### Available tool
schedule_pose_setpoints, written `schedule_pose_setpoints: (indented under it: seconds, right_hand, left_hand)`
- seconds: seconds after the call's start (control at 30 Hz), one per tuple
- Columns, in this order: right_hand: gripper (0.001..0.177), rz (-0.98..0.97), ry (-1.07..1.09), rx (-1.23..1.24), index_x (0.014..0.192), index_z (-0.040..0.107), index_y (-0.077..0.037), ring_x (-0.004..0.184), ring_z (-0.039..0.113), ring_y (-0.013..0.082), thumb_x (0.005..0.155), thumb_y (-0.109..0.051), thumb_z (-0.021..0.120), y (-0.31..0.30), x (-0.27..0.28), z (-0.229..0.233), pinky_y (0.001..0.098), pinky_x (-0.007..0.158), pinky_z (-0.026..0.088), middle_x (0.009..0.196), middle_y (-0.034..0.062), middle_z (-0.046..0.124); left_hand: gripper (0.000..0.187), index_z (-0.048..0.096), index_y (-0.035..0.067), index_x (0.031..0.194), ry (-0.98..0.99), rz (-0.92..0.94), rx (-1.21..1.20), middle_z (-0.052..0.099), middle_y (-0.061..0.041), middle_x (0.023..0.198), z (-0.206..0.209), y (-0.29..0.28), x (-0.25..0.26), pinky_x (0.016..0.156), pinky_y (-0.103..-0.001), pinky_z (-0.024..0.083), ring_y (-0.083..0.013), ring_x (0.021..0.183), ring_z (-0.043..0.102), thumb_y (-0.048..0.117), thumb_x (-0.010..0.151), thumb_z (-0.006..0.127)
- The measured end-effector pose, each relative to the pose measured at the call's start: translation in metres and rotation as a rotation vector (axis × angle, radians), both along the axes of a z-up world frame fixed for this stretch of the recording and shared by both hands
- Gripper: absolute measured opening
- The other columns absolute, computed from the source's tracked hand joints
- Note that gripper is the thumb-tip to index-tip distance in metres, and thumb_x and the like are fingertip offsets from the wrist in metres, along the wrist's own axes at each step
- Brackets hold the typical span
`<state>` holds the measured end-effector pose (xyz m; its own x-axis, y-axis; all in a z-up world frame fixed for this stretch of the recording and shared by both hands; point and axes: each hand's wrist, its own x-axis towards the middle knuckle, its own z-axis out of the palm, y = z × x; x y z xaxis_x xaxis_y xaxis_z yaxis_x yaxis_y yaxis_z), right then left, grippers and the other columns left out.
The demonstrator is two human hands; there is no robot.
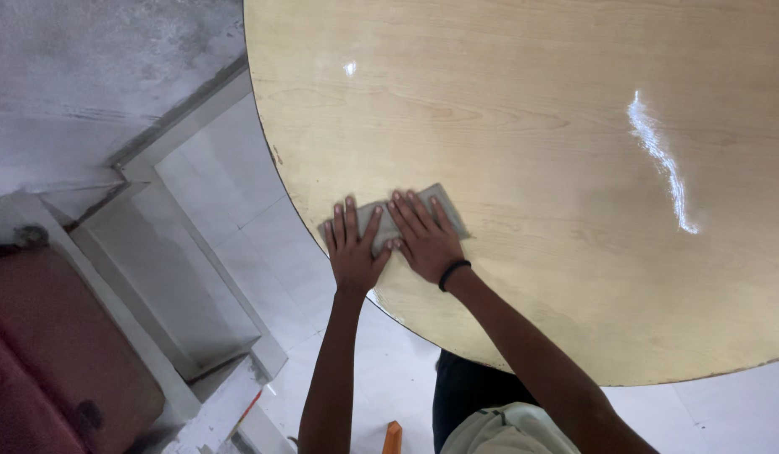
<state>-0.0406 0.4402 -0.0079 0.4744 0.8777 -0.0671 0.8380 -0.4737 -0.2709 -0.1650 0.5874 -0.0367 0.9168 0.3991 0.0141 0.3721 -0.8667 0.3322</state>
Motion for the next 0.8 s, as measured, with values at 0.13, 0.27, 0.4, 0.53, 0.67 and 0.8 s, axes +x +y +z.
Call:
schedule_pose_setpoints:
  seconds: [0.13,0.27,0.4,0.53,0.67,0.8]
  right_hand:
    - [0.069,-0.089,-0.075,0.036,0.163,0.029,-0.010,0.158,0.020,0.0266,0.106,-0.045,0.044,0.012,0.062,0.004,0.0537,0.127,0.012,0.171,0.0089,0.026]
    - [0.070,-0.261,-0.084,-0.080,0.168,0.024,-0.010,0.160,0.016,0.0284,0.107,-0.039,0.042,-0.032,0.113,0.010,0.0527,0.128,0.011,0.172,0.0111,0.023]
    - [0.071,-0.505,-0.125,-0.025,0.167,0.018,-0.003,0.161,0.011,0.0315,0.111,-0.043,0.036,-0.112,0.094,0.018,0.0508,0.129,0.007,0.174,0.0157,0.017]
    - [0.073,-0.716,-0.053,-0.052,0.167,0.015,-0.002,0.162,0.007,0.0331,0.110,-0.045,0.030,-0.184,0.026,0.002,0.0517,0.130,0.006,0.175,0.0164,0.011]
    - [0.078,-0.802,-0.027,-0.049,0.163,0.013,0.003,0.159,0.006,0.0405,0.105,-0.047,0.032,-0.218,-0.068,-0.013,0.0564,0.125,0.005,0.171,0.0239,0.011]
    - [0.080,-0.678,-0.068,-0.007,0.159,0.016,0.008,0.157,0.007,0.0444,0.104,-0.046,0.033,-0.204,-0.149,-0.034,0.0583,0.124,0.004,0.168,0.0293,0.013]
  left_hand:
    - [0.065,0.041,0.031,0.161,-0.080,0.027,0.063,0.019,-0.022,0.172,0.013,0.001,0.076,0.125,-0.064,0.014,-0.0451,0.159,0.017,0.052,0.102,0.059]
    - [0.071,0.033,0.033,0.163,-0.122,-0.071,-0.004,0.014,-0.018,0.172,0.022,-0.022,0.148,0.127,-0.065,0.012,-0.0441,0.158,0.015,0.058,0.102,0.058]
    - [0.076,0.031,0.037,0.160,-0.051,-0.311,-0.043,0.012,-0.015,0.171,0.040,-0.079,0.186,0.126,-0.061,0.010,-0.0400,0.158,0.013,0.059,0.092,0.059]
    - [0.075,0.027,0.036,0.163,-0.139,-0.552,-0.025,0.012,-0.009,0.174,0.031,-0.134,0.144,0.131,-0.058,0.011,-0.0321,0.162,0.015,0.056,0.098,0.058]
    - [0.072,0.032,0.035,0.162,-0.128,-0.720,-0.076,0.018,-0.009,0.174,0.026,-0.159,0.075,0.130,-0.055,0.014,-0.0303,0.161,0.017,0.057,0.097,0.058]
    - [0.069,0.040,0.037,0.161,-0.061,-0.666,-0.128,0.023,-0.008,0.174,0.022,-0.144,-0.018,0.129,-0.054,0.016,-0.0294,0.162,0.020,0.055,0.097,0.059]
